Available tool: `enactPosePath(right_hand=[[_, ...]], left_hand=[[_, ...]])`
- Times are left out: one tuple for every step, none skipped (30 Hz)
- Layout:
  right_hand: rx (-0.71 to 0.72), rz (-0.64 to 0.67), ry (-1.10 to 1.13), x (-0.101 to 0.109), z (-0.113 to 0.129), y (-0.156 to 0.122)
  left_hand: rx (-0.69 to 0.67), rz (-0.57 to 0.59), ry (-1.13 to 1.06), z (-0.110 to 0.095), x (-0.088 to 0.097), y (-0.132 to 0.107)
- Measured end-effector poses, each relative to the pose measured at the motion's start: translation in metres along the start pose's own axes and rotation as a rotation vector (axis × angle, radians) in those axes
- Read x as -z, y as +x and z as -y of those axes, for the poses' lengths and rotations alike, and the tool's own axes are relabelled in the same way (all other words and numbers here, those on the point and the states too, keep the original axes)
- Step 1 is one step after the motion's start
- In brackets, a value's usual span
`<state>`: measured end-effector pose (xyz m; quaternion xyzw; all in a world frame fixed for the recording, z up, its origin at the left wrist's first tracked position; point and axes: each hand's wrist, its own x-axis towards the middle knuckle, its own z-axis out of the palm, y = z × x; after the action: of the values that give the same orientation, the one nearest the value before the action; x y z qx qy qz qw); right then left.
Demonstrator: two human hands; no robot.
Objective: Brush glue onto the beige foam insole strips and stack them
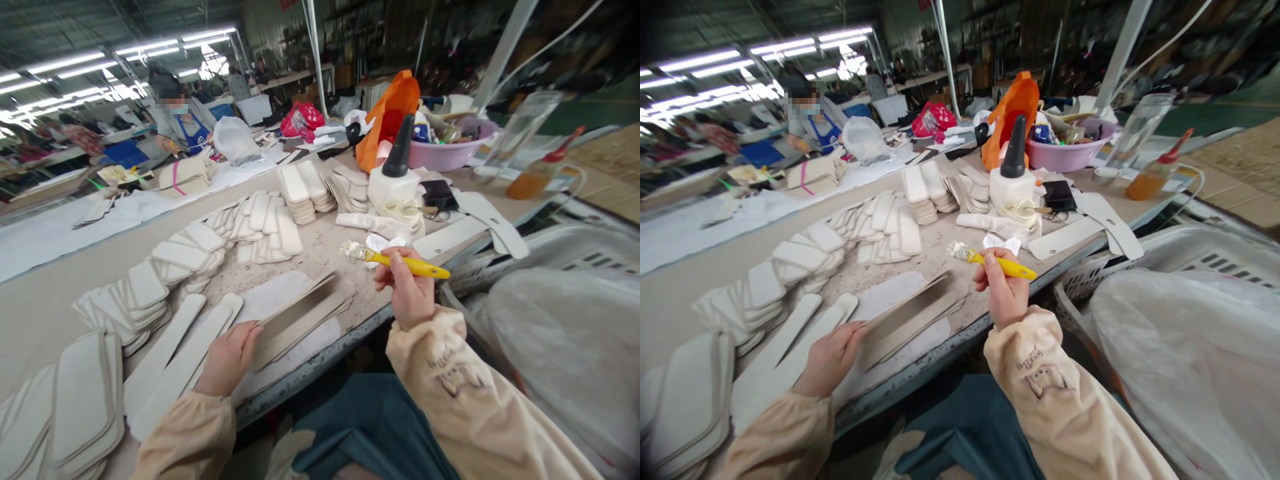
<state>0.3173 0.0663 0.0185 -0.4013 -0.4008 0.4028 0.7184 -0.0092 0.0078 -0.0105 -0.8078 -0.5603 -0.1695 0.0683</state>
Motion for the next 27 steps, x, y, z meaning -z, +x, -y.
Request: enactPosePath(right_hand=[[0.004, 0.001, -0.002, 0.000, 0.000, 0.000], [0.009, 0.001, -0.004, 0.001, -0.001, -0.001], [0.014, 0.001, -0.007, 0.001, -0.001, -0.001], [0.018, 0.000, -0.011, 0.001, -0.001, -0.001], [0.020, 0.000, -0.015, 0.001, -0.001, -0.001], [0.022, 0.001, -0.019, 0.001, -0.002, -0.001], [0.021, 0.001, -0.024, 0.001, -0.002, -0.001], [0.020, 0.002, -0.029, 0.001, -0.002, -0.001], [0.017, 0.001, -0.034, 0.001, -0.002, -0.001], [0.014, -0.001, -0.039, 0.001, -0.003, -0.001], [0.010, -0.003, -0.044, 0.001, -0.003, -0.001], [0.006, -0.006, -0.047, 0.001, -0.003, -0.001], [0.004, -0.009, -0.049, 0.001, -0.003, -0.001], [0.005, -0.013, -0.048, 0.001, -0.003, -0.001], [0.010, -0.019, -0.046, 0.001, -0.003, -0.001], [0.019, -0.023, -0.043, 0.001, -0.003, 0.000], [0.029, -0.027, -0.039, 0.001, -0.003, 0.000], [0.039, -0.032, -0.033, 0.001, -0.003, 0.000], [0.046, -0.037, -0.026, 0.001, -0.002, 0.000], [0.051, -0.045, -0.019, 0.001, -0.002, 0.001], [0.056, -0.055, -0.011, 0.002, -0.002, 0.001], [0.061, -0.065, -0.007, 0.002, -0.001, 0.002], [0.066, -0.073, -0.006, 0.002, -0.001, 0.002], [0.069, -0.074, -0.009, 0.002, -0.001, 0.002], [0.072, -0.072, -0.015, 0.002, -0.001, 0.002], [0.074, -0.069, -0.023, 0.003, -0.001, 0.002], [0.073, -0.065, -0.035, 0.002, -0.002, 0.002]], left_hand=[[0.050, -0.032, 0.030, 0.004, -0.002, 0.001], [0.098, -0.051, 0.052, 0.008, -0.003, 0.002], [0.140, -0.057, 0.065, 0.011, -0.003, 0.004], [0.176, -0.053, 0.070, 0.013, -0.004, 0.007], [0.205, -0.045, 0.070, 0.015, -0.003, 0.010], [0.231, -0.033, 0.069, 0.017, -0.002, 0.013], [0.254, -0.020, 0.065, 0.017, 0.000, 0.017], [0.274, -0.010, 0.059, 0.017, 0.002, 0.021], [0.293, -0.003, 0.048, 0.016, 0.005, 0.024], [0.313, 0.002, 0.033, 0.015, 0.008, 0.028], [0.334, 0.006, 0.011, 0.014, 0.012, 0.031], [0.358, 0.005, -0.016, 0.012, 0.016, 0.034], [0.384, 0.000, -0.048, 0.010, 0.020, 0.037], [0.414, -0.006, -0.085, 0.007, 0.025, 0.040], [0.451, -0.016, -0.128, 0.004, 0.030, 0.042], [0.491, -0.029, -0.179, 0.001, 0.035, 0.044], [0.530, -0.040, -0.240, -0.003, 0.040, 0.046], [0.566, -0.048, -0.310, -0.008, 0.044, 0.047], [0.601, -0.059, -0.394, -0.012, 0.047, 0.047], [0.636, -0.071, -0.492, -0.017, 0.049, 0.046], [0.671, -0.083, -0.599, -0.021, 0.049, 0.044], [0.709, -0.088, -0.708, -0.024, 0.048, 0.041], [0.751, -0.092, -0.810, -0.027, 0.045, 0.038], [0.794, -0.086, -0.898, -0.029, 0.042, 0.034], [0.834, -0.065, -0.963, -0.029, 0.037, 0.029], [0.867, -0.027, -1.002, -0.029, 0.032, 0.024], [0.890, 0.026, -1.018, -0.028, 0.027, 0.019]])
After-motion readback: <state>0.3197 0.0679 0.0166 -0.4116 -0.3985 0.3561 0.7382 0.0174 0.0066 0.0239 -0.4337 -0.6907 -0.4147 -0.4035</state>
